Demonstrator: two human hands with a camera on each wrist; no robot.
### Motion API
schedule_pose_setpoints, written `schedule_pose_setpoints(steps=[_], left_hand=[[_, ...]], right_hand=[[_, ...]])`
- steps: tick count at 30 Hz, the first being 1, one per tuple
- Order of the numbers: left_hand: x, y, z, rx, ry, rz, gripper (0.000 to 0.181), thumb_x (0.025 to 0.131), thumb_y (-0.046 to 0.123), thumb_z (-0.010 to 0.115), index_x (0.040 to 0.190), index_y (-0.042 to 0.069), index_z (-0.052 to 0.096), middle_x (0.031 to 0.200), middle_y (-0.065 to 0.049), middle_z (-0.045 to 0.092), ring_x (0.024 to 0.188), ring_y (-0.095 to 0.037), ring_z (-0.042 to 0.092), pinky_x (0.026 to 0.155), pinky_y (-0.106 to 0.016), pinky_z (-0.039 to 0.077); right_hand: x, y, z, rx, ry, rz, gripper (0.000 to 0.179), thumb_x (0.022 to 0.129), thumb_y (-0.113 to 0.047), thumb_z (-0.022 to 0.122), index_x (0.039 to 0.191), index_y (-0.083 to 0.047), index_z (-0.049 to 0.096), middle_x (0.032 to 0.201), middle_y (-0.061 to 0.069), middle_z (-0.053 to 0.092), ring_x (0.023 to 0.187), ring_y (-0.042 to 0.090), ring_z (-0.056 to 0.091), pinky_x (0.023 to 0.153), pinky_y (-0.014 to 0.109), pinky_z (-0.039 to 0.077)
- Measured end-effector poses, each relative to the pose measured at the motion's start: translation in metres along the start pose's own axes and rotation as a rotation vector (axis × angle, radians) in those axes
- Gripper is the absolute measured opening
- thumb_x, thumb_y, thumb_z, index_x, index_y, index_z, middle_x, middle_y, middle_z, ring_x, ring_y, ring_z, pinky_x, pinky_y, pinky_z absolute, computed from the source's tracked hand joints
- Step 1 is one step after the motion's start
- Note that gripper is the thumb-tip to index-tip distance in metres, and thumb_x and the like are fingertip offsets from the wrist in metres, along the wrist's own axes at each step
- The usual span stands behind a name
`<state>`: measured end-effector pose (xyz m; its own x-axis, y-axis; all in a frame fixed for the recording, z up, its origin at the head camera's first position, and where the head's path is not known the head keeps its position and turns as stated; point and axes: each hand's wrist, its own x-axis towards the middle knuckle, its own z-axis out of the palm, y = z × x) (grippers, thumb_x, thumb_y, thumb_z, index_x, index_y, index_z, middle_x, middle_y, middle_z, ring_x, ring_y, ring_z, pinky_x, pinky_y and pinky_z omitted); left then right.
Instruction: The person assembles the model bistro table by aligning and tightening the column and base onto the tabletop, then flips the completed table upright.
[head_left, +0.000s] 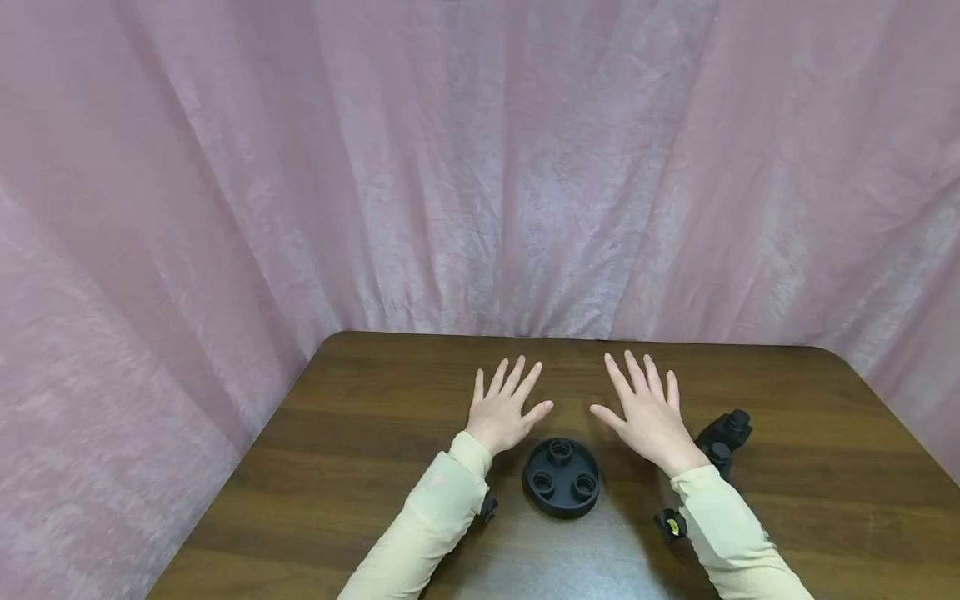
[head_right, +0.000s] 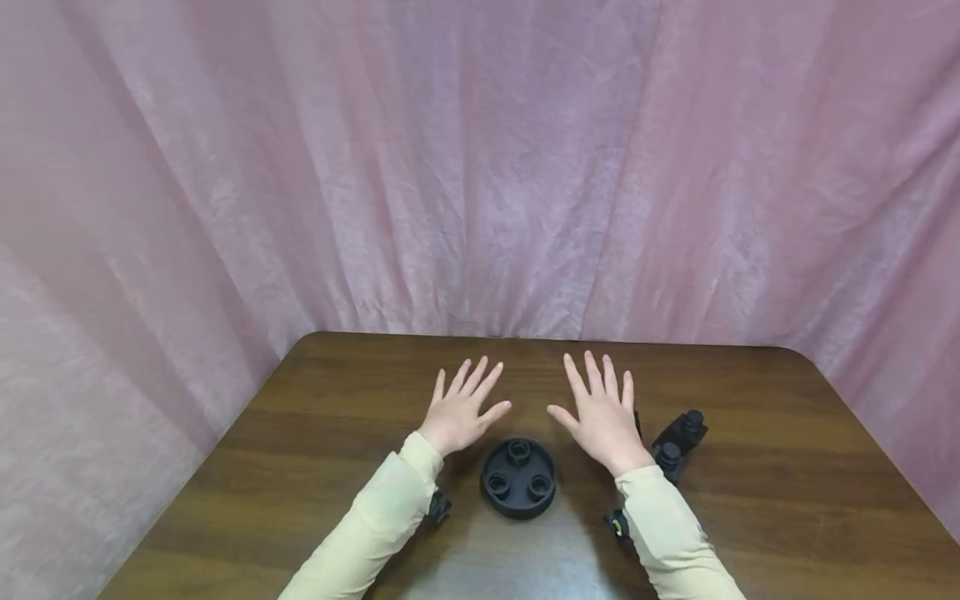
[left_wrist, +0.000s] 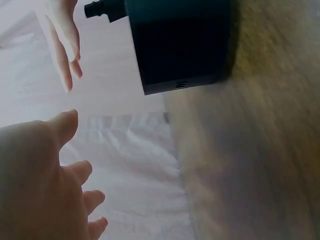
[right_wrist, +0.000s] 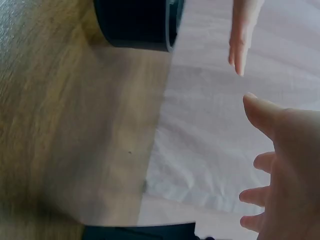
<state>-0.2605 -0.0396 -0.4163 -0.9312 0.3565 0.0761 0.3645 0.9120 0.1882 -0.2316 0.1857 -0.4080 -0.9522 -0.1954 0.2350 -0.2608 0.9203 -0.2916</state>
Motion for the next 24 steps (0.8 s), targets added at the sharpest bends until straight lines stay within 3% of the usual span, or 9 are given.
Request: schedule_pose_setpoints(steps=[3, 6, 12, 16, 19, 24], left_hand=[[0.000, -0.001, -0.002, -0.011, 0.000, 0.018, 0.063, 0.089, 0.061, 0.026, 0.142, 0.037, 0.003, 0.152, 0.005, 0.006, 0.141, -0.022, 0.004, 0.108, -0.054, 0.001], [-0.001, -0.003, -0.004, -0.015, -0.044, 0.054, 0.065, 0.088, 0.061, 0.030, 0.142, 0.038, 0.003, 0.152, 0.004, 0.007, 0.140, -0.022, 0.006, 0.109, -0.053, 0.003], [-0.006, -0.013, -0.013, -0.114, -0.248, 0.198, 0.069, 0.086, 0.060, 0.036, 0.142, 0.037, 0.004, 0.149, 0.004, 0.020, 0.137, -0.022, 0.021, 0.109, -0.047, 0.015], [-0.010, -0.021, -0.017, -0.301, -0.412, 0.319, 0.073, 0.085, 0.057, 0.045, 0.142, 0.036, 0.006, 0.148, 0.004, 0.025, 0.133, -0.018, 0.032, 0.106, -0.038, 0.027], [-0.011, -0.022, -0.014, -0.396, -0.487, 0.382, 0.082, 0.081, 0.052, 0.056, 0.142, 0.036, 0.006, 0.146, -0.003, 0.028, 0.132, -0.018, 0.033, 0.105, -0.034, 0.030], [-0.009, -0.017, -0.003, -0.365, -0.513, 0.437, 0.096, 0.071, 0.048, 0.069, 0.143, 0.031, 0.008, 0.141, -0.007, 0.038, 0.130, -0.016, 0.036, 0.104, -0.031, 0.031]], right_hand=[[-0.004, 0.005, -0.005, 0.021, 0.020, 0.015, 0.081, 0.084, -0.057, 0.047, 0.145, -0.024, 0.005, 0.149, 0.019, 0.010, 0.136, 0.042, 0.002, 0.101, 0.062, -0.004], [-0.009, 0.011, -0.010, 0.058, 0.024, 0.034, 0.083, 0.084, -0.057, 0.047, 0.145, -0.023, 0.003, 0.149, 0.019, 0.007, 0.136, 0.042, -0.001, 0.101, 0.062, -0.006], [-0.016, 0.030, -0.021, 0.198, -0.051, 0.075, 0.089, 0.083, -0.054, 0.051, 0.144, -0.020, -0.005, 0.148, 0.023, 0.002, 0.133, 0.047, 0.001, 0.098, 0.066, 0.006], [-0.020, 0.041, -0.026, 0.224, -0.138, 0.075, 0.095, 0.080, -0.054, 0.056, 0.144, -0.019, -0.006, 0.144, 0.029, 0.011, 0.126, 0.052, 0.018, 0.089, 0.064, 0.027], [-0.021, 0.045, -0.028, 0.196, -0.211, 0.073, 0.097, 0.078, -0.046, 0.062, 0.145, -0.015, -0.001, 0.140, 0.032, 0.020, 0.118, 0.052, 0.034, 0.082, 0.058, 0.038], [-0.020, 0.047, -0.029, 0.144, -0.326, 0.094, 0.089, 0.077, -0.017, 0.068, 0.143, -0.010, 0.008, 0.137, 0.033, 0.027, 0.095, 0.042, 0.056, 0.068, 0.044, 0.045]])
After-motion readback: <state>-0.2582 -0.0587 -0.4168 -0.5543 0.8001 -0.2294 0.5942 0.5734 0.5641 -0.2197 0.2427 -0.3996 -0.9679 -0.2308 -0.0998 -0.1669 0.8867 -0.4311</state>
